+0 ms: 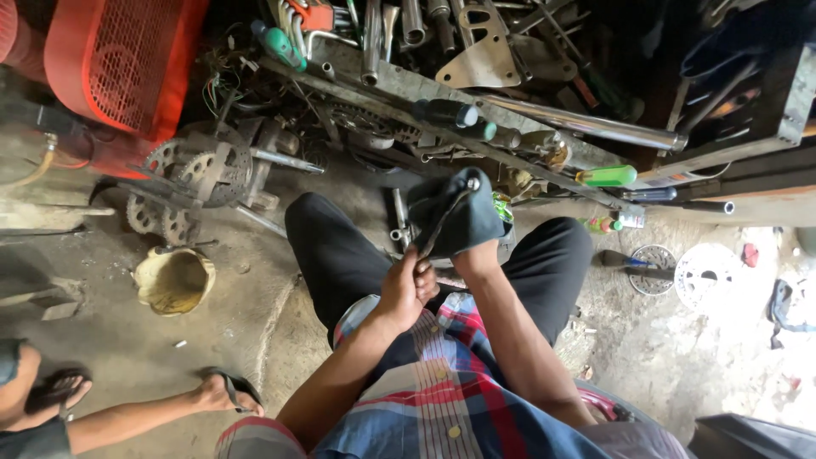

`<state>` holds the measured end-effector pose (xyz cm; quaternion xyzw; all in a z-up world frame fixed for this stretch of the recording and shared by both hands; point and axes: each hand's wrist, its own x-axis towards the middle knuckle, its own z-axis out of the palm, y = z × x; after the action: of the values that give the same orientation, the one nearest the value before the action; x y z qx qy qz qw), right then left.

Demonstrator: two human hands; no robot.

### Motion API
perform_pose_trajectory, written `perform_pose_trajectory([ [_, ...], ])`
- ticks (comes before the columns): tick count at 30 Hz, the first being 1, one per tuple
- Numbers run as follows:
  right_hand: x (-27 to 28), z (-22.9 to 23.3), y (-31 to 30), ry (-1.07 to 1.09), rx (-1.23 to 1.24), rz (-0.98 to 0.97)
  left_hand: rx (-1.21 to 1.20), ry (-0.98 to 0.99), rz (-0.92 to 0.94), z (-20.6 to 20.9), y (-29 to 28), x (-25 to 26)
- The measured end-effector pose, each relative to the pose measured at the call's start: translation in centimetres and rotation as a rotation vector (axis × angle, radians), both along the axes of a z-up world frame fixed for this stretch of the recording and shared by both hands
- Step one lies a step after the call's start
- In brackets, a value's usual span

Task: The person sits on the floor in a workshop and cleans a metal mechanical part using a dark cloth. They repeatedly wipe the part, occasionally pausing to adjust their grip or the cloth. At one point, they reach up to a wall-mounted tool rack to select a wrench before returning to the cleaning task.

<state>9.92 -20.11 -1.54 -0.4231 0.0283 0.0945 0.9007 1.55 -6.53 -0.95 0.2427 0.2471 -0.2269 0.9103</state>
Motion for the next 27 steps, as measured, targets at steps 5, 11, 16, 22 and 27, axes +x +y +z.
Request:
perform_pose_trajectory([
  [5, 0.2, -1.5, -0.6, -0.255, -0.536, -0.043, 0.011, -0.009, 0.090, -1.3, -2.1, 0.4],
  [11, -0.4, -3.2, -4.1, -0.706, -1.082, 0.020, 0.615, -0.249, -0.248, -4.1, -1.4, -0.3],
  [16, 0.0, -0.1, -5.8, -0.933, -1.286, 0.013, 1.218, -0.589, -0.016, 2.3, 1.1, 1.0],
  [22, -0.4, 4.6, -5.0, -0.869, -0.782, 0.186, 1.306, -0.807, -0.113, 7.2, 1.6, 5.7],
  [27, 0.0, 6.8, -6.2, -0.721, -0.661, 0.243, 1.113, -0.816, -0.157, 6.0, 1.4, 7.4],
])
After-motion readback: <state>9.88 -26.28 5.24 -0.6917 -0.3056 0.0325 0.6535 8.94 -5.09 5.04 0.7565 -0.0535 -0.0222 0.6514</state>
